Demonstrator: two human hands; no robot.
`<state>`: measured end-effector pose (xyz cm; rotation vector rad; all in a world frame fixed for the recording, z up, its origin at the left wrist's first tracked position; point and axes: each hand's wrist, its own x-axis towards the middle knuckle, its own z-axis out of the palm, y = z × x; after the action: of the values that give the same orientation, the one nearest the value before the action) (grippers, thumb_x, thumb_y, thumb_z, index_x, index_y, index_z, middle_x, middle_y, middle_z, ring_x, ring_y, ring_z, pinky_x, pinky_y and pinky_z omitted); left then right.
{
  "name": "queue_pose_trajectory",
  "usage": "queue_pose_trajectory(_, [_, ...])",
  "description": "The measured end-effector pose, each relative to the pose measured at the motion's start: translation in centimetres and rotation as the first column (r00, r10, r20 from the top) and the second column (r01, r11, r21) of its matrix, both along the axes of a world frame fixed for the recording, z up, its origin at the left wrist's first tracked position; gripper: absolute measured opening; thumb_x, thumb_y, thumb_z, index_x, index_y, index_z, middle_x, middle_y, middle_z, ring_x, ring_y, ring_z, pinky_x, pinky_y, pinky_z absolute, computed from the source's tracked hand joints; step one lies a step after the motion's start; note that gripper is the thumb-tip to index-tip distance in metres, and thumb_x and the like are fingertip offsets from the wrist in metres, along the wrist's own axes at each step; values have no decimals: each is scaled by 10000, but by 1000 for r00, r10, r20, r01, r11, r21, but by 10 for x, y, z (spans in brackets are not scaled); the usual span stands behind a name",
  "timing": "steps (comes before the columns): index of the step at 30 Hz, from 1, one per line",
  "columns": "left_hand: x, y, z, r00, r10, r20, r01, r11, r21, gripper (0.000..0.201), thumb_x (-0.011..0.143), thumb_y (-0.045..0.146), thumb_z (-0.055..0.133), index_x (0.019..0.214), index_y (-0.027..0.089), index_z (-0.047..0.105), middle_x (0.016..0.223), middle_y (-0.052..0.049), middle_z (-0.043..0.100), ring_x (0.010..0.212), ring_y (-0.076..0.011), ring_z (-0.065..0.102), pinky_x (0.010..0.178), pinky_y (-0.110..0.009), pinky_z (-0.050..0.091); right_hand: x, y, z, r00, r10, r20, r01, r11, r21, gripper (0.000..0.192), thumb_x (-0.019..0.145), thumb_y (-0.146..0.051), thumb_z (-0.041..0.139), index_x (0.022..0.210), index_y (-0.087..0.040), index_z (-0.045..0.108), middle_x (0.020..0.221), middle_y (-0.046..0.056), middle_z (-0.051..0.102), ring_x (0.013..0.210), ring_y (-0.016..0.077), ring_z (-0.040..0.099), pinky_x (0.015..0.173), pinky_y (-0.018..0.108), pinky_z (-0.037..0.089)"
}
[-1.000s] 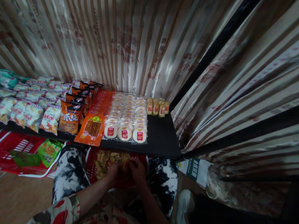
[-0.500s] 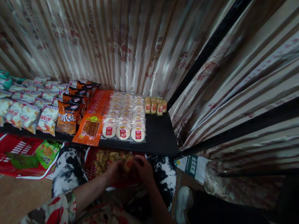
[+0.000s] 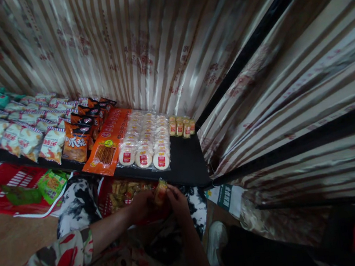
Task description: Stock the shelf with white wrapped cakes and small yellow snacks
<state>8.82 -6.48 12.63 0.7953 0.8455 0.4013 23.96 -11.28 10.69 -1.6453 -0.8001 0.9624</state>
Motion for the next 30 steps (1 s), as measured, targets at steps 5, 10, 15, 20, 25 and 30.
queue_pose_trajectory(5, [3,3,13,994,-109,-29,113,963,244,150,597,132,636,736,165,682,930,-27,679,909,-204,584,769,-238,439,4,0,11,989,-16,-150,24,998,51,434,690,-496,655,985,-180,690,950,66,727,896,243,662,805,361,530])
queue_pose_trajectory(10, [18,4,16,994,-107,-29,111,957,267,151,701,219,573,805,157,663,962,-49,677,916,-200,593,771,-264,465,10,0,21,972,-24,-234,38,998,54,434,674,-481,689,991,-185,673,951,64,724,866,225,665,786,344,536])
queue_pose_trajectory(15, [40,5,15,999,-36,-39,43,981,190,143,735,229,517,760,153,635,817,-53,673,786,-183,600,717,-276,471,18,1,24,966,-65,-249,81,995,53,469,661,-473,707,1025,-182,659,989,79,716,886,226,666,807,355,533])
queue_pose_trajectory(20, [54,8,18,967,208,-147,-203,978,52,57,657,142,556,709,149,577,650,4,601,627,-135,552,644,-252,434,27,6,25,969,-70,-236,90,993,78,446,675,-465,694,1020,-186,659,970,82,718,851,222,673,780,352,542])
queue_pose_trajectory(25, [60,13,30,952,247,-183,-203,952,228,46,713,157,543,706,148,588,675,0,601,666,-127,542,635,-222,401,35,12,31,972,-82,-222,106,990,96,448,657,-456,697,1000,-171,661,945,88,723,831,223,677,771,350,545])
queue_pose_trajectory(30, [70,19,43,972,184,-146,-140,952,271,110,730,236,600,806,158,584,722,0,614,711,-141,567,669,-230,410,46,20,33,971,-98,-218,126,985,117,430,657,-425,696,991,-158,650,946,97,721,835,225,680,757,343,544])
